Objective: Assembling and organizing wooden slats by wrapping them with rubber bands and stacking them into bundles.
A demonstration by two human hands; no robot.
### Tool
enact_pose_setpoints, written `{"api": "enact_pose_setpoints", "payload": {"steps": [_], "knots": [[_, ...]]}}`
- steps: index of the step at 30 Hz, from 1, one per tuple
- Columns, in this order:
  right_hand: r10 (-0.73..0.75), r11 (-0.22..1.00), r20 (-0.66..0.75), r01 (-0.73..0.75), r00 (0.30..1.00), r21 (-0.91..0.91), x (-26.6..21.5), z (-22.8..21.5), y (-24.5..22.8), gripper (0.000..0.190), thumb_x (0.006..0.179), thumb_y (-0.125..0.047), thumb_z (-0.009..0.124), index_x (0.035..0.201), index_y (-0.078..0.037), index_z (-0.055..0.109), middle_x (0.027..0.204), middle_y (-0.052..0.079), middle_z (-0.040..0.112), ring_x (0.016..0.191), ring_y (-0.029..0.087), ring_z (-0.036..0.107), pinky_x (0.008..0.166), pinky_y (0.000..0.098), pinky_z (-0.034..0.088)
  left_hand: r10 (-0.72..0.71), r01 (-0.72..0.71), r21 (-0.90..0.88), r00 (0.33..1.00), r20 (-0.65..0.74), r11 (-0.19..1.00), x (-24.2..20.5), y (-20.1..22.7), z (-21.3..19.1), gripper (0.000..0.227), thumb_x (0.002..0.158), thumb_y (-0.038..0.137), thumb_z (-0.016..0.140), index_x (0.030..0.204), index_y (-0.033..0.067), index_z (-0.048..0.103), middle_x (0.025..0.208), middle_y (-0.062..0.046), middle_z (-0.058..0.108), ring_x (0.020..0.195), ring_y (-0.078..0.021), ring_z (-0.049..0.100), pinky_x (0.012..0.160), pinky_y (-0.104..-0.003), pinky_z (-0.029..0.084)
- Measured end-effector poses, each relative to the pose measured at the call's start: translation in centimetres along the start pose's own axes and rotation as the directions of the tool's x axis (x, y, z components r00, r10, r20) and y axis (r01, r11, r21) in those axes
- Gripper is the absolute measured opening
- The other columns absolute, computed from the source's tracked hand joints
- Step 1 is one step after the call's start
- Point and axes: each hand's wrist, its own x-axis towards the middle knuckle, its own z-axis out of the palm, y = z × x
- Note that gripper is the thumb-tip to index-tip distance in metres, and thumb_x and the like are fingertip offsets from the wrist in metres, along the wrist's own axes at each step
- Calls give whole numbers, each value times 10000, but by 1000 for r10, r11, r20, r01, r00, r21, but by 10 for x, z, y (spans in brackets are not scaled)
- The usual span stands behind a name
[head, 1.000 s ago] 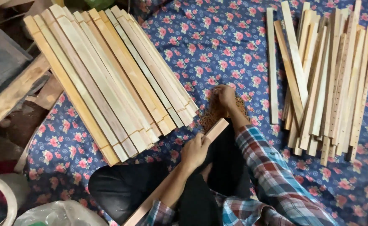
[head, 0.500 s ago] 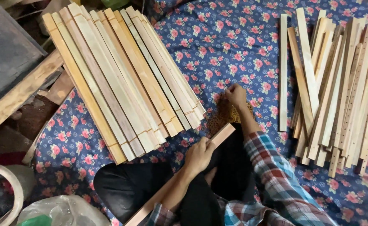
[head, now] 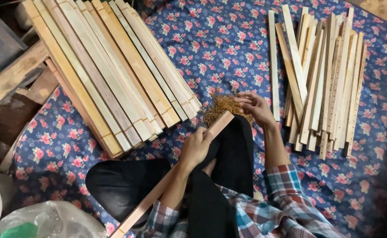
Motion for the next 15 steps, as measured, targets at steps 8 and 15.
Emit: {"api": "enact_pose_setpoints", "payload": {"steps": [8,15], "knots": [[-62,988,280,99,958,-120,-45,22,-57,718,720,69,812,1360,-65,517,1070,208,749,566,91,656,472,179,495,72,-73,-15,997,-13,997,-22,-6,13,491,915,500,447,1198,136,615,1041,-113,765,1188,-377,644,1015,-504,486],[-101,981,389,157,916,-115,-53,28,-59,854,740,-81,863,1473,-107,425,1030,178,743,530,62,637,446,159,447,157,-158,38,987,19,987,-33,-22,17,578,986,612,367,1247,142,578,1053,-103,766,1180,-366,651,1021,-515,482]]}}
